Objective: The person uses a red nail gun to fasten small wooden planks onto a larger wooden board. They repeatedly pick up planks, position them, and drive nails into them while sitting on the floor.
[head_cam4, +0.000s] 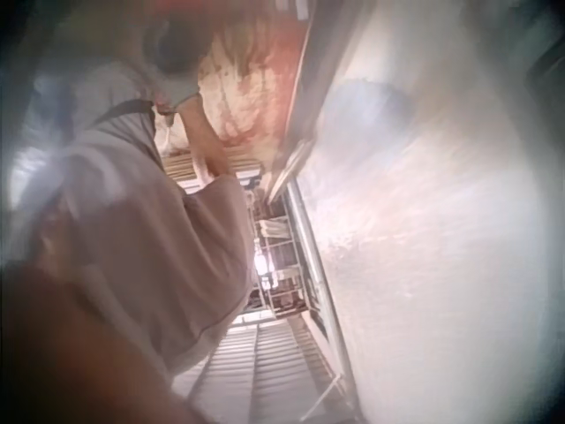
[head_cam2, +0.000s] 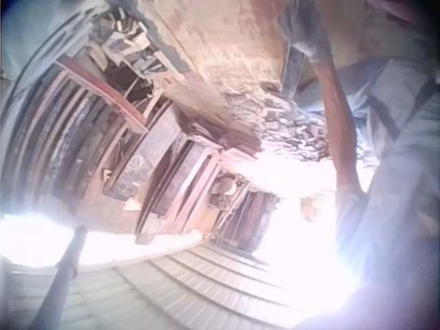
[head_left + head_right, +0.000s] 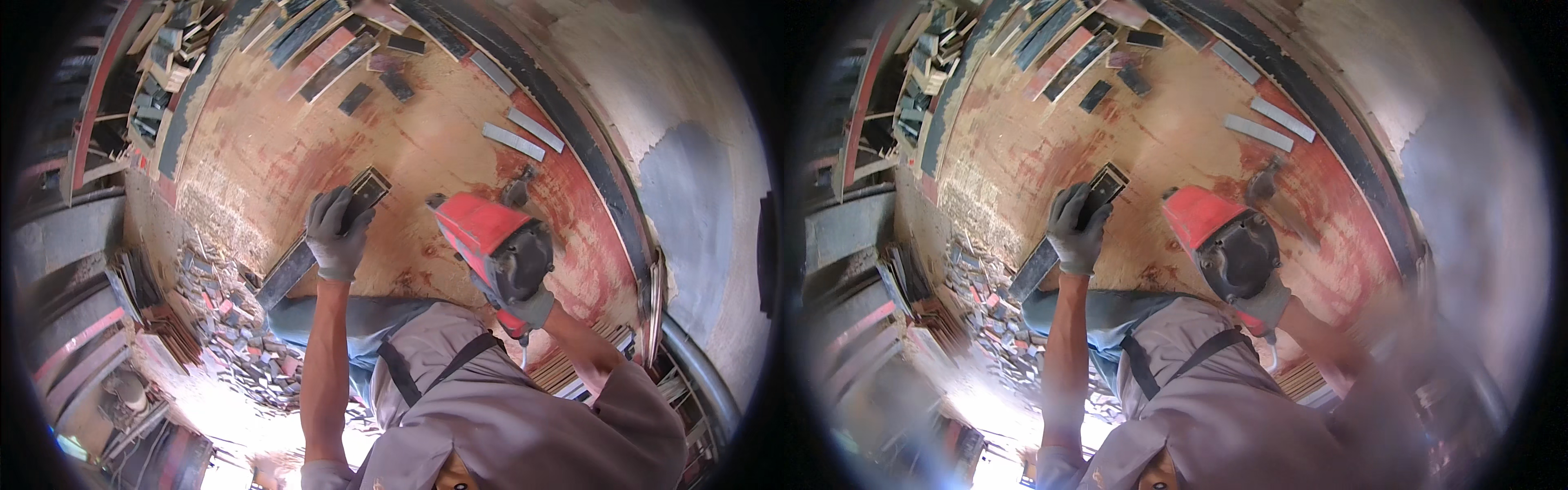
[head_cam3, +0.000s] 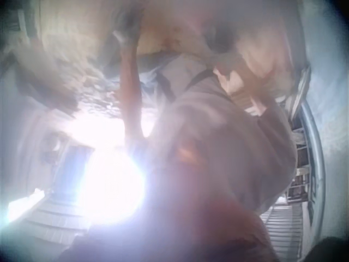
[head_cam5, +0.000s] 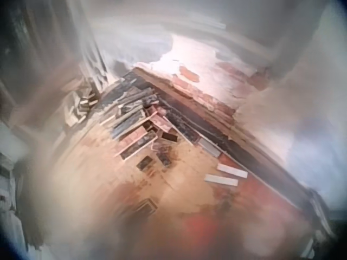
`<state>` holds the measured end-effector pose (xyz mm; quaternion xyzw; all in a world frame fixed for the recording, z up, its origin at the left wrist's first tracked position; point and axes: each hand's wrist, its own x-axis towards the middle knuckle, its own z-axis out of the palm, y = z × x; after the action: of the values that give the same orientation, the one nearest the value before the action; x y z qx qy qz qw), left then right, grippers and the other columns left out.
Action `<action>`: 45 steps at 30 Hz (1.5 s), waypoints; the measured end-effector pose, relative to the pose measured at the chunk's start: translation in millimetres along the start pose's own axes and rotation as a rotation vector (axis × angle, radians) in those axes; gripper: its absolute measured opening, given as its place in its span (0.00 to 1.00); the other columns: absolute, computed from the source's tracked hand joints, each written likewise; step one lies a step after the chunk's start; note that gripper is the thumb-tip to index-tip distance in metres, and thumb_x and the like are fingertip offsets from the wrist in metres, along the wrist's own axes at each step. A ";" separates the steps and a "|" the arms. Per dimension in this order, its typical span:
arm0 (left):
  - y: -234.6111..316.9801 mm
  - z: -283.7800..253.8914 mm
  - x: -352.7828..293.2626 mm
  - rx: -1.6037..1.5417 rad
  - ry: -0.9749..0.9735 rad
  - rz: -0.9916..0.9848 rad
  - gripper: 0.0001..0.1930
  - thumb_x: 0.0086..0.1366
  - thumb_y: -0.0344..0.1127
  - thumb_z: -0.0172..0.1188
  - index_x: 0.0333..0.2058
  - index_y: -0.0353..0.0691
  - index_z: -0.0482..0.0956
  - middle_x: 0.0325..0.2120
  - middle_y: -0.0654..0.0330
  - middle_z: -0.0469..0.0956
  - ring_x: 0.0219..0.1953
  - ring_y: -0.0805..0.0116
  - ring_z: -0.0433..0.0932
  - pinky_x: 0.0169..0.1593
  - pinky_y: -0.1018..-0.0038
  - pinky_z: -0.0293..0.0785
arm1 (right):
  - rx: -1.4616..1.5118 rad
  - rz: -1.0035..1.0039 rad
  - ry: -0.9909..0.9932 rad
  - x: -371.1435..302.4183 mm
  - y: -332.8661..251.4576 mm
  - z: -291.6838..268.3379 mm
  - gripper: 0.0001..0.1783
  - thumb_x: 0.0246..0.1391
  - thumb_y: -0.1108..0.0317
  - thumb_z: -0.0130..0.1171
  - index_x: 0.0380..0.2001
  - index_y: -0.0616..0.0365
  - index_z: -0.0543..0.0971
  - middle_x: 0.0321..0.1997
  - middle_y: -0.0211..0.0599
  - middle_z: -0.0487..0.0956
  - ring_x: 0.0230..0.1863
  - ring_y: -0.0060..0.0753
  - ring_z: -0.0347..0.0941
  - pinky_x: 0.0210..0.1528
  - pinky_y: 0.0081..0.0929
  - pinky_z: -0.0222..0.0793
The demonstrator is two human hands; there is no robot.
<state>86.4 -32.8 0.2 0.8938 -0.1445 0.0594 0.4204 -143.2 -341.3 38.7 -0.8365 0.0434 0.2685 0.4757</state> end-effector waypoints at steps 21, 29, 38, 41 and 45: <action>-0.3 -6.6 -3.2 -0.047 0.035 -0.076 0.25 0.46 0.35 0.80 0.46 0.40 0.87 0.47 0.55 0.85 0.50 0.50 0.82 0.55 0.58 0.78 | 0.380 0.405 -0.303 83.4 -108.1 -63.1 0.31 0.75 0.57 0.49 0.76 0.53 0.62 0.80 0.38 0.62 0.78 0.34 0.58 0.80 0.34 0.52; -3.4 -6.9 -2.5 -0.036 0.046 -0.065 0.27 0.48 0.36 0.80 0.49 0.41 0.87 0.47 0.54 0.85 0.51 0.49 0.82 0.55 0.58 0.78 | 0.315 0.371 -0.299 80.7 -90.6 -65.4 0.35 0.73 0.55 0.52 0.76 0.54 0.60 0.80 0.40 0.61 0.79 0.36 0.58 0.80 0.34 0.52; -7.2 -14.9 -5.1 -0.010 -0.035 -0.063 0.39 0.46 0.38 0.81 0.59 0.41 0.78 0.55 0.50 0.80 0.58 0.44 0.76 0.63 0.54 0.72 | -0.036 0.103 -0.253 96.9 -106.3 -67.1 0.38 0.71 0.52 0.52 0.77 0.55 0.58 0.80 0.40 0.60 0.80 0.40 0.56 0.81 0.34 0.50; -6.4 -14.3 -10.4 -0.017 -0.072 -0.125 0.48 0.45 0.41 0.82 0.66 0.40 0.71 0.59 0.47 0.76 0.61 0.41 0.72 0.66 0.52 0.69 | -0.269 -0.021 -0.216 95.4 -102.6 -70.8 0.39 0.71 0.51 0.52 0.77 0.55 0.58 0.80 0.41 0.60 0.80 0.41 0.56 0.81 0.35 0.50; -3.6 -18.4 -4.9 -0.033 -0.086 -0.134 0.53 0.43 0.39 0.83 0.69 0.41 0.67 0.60 0.48 0.75 0.63 0.42 0.72 0.67 0.52 0.69 | -1.637 -0.608 -0.087 76.9 -42.5 -62.5 0.40 0.70 0.48 0.53 0.77 0.55 0.58 0.77 0.40 0.65 0.77 0.43 0.61 0.79 0.37 0.57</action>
<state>83.2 -15.4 8.2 0.8961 -0.1035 -0.0098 0.4315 -38.3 -355.3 59.0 -0.8796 -0.4064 0.1085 -0.2223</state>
